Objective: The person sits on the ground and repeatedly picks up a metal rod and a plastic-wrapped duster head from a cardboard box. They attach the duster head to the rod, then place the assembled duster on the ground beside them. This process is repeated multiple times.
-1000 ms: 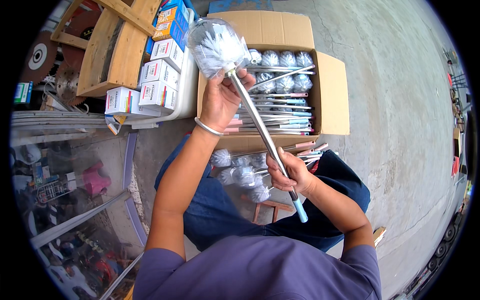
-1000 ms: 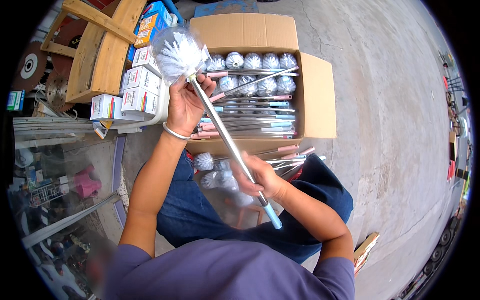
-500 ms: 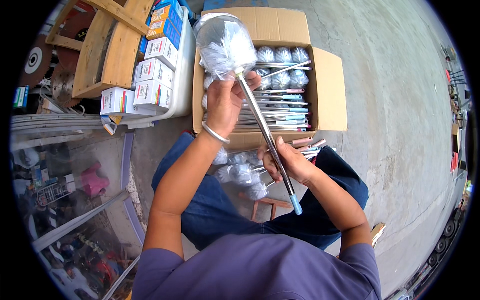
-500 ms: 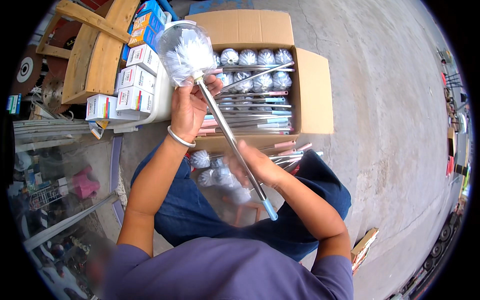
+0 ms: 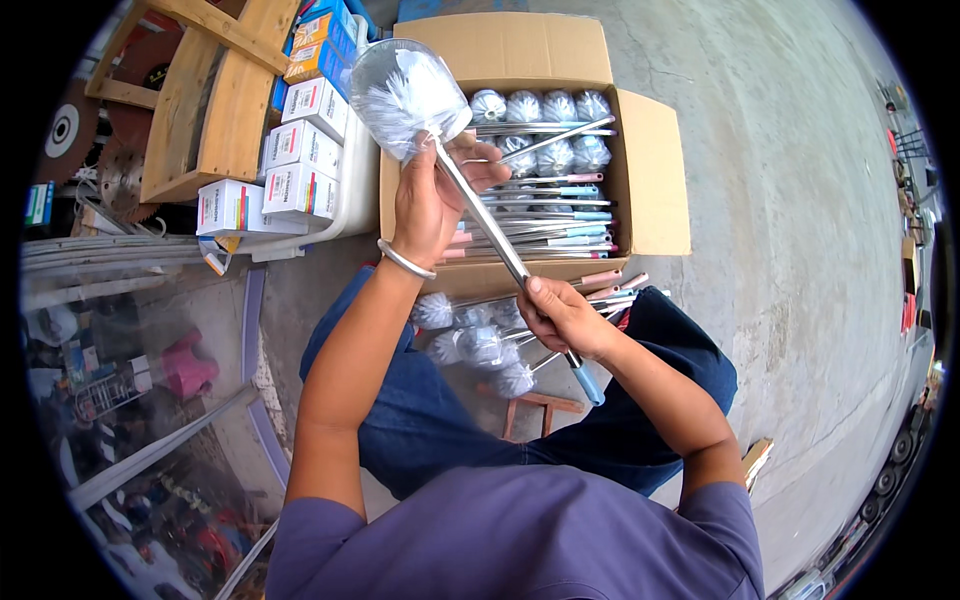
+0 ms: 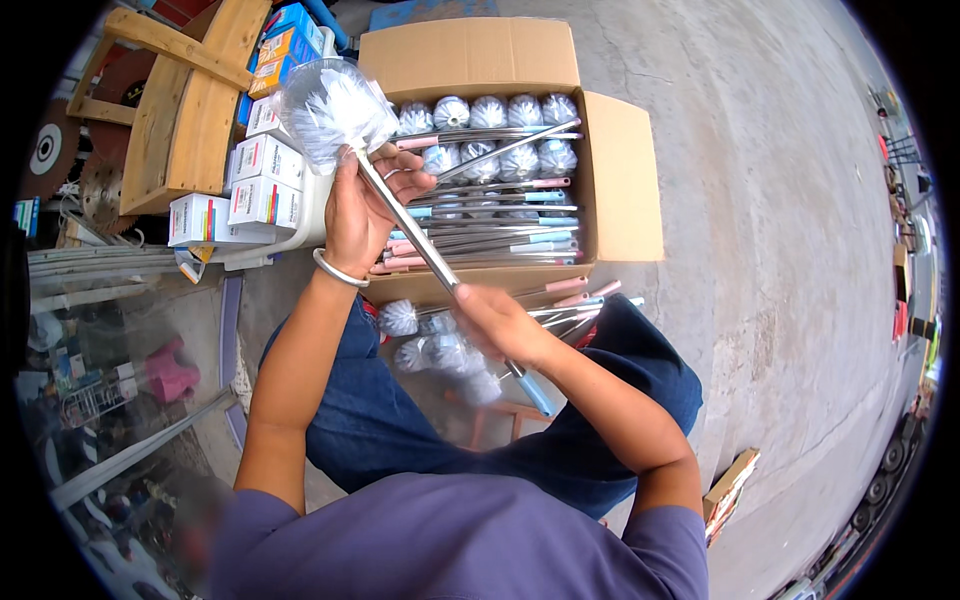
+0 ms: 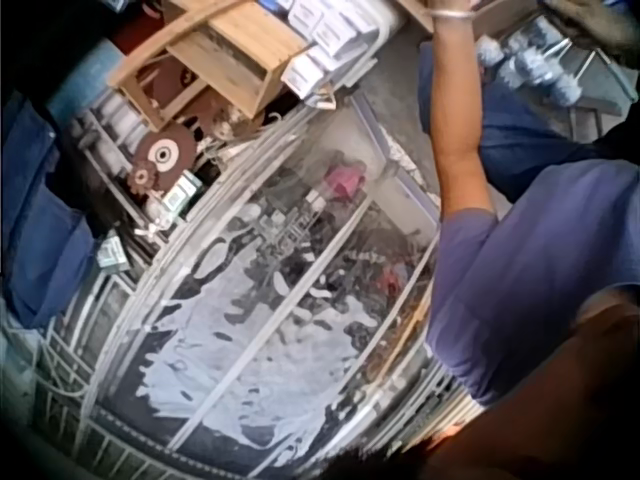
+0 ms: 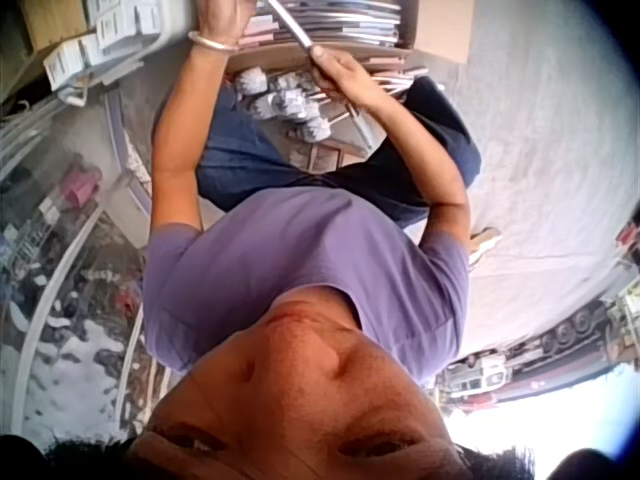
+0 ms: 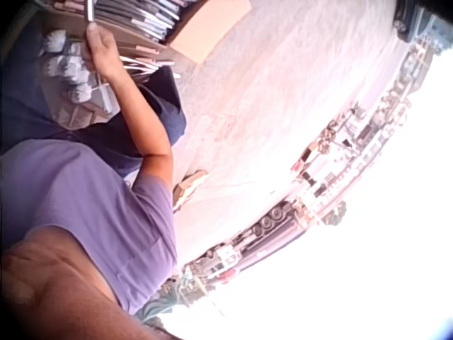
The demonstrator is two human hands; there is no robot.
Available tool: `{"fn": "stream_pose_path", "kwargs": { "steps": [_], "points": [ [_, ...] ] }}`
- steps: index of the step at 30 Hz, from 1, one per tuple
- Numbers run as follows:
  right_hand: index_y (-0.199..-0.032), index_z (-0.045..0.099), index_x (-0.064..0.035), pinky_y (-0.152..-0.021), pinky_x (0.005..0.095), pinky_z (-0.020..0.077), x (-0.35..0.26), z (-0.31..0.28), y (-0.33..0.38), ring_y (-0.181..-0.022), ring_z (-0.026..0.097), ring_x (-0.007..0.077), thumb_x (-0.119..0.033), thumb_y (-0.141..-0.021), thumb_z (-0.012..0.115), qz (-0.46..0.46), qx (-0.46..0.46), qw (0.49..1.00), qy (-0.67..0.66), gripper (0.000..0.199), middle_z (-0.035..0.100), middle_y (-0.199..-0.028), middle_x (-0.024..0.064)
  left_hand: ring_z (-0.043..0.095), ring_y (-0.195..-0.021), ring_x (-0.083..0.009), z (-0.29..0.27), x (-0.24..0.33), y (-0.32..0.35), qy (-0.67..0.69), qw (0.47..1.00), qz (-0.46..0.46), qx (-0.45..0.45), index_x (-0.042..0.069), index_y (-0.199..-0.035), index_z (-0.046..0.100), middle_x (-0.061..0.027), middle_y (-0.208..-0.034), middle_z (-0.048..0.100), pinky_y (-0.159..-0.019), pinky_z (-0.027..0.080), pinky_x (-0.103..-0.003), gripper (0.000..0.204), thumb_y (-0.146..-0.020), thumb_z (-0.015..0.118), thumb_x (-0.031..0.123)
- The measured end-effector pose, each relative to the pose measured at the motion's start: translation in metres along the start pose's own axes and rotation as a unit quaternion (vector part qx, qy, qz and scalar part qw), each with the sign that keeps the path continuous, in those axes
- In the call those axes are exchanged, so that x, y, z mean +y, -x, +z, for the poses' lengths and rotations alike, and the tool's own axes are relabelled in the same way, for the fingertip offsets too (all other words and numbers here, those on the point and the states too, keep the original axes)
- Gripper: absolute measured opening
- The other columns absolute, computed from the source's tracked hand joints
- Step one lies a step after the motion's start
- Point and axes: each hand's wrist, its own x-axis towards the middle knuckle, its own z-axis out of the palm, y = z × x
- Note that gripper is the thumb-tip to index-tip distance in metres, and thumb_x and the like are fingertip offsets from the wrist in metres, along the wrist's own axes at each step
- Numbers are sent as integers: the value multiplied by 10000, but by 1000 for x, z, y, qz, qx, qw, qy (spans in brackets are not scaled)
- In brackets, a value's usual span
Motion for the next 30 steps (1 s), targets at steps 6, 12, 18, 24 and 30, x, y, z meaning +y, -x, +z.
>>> {"fn": "stream_pose_path", "kwargs": {
  "steps": [6,12,18,24,30],
  "points": [
    [-729,394,-83,-346,205,245,8,9,-1,-363,247,71,-521,-960,297,17,-45,995,-83,504,276,-493,-28,631,-871,-251,4,-4,6,20,999,11,26,16,-1012,526,-152,-980,613,-854,514,-455,556,-967,257,501],
    [-724,370,-87,-339,217,273,14,10,-6,-343,262,84,-545,-955,263,6,-21,999,-48,524,296,-475,-4,625,-793,-223,0,3,1,17,994,-56,94,-24,-1073,522,-111,-879,599,-851,512,-419,436,-979,366,372],
    [-735,378,-84,-353,224,304,13,7,-8,-368,296,85,-538,-956,283,15,-43,997,-67,514,328,-510,-6,570,-727,-170,-7,-6,-4,141,990,-30,1,7,-947,504,-93,-819,566,-890,492,-443,328,-982,369,305],
    [-756,395,-78,-378,213,309,29,10,-13,-439,343,67,-399,-994,320,-86,79,988,100,406,376,-592,-19,598,-840,-194,-16,1,-10,108,988,-62,94,-66,-1013,520,-158,-964,600,-971,451,-414,324,-966,408,235],
    [-793,449,-49,-422,312,367,13,-22,-11,-466,468,179,-394,-963,411,-77,113,947,289,387,473,-577,80,501,-736,-154,-21,4,-17,128,988,22,80,-33,-881,463,-89,-798,490,-970,445,-423,207,-920,435,169]
  ]
}}
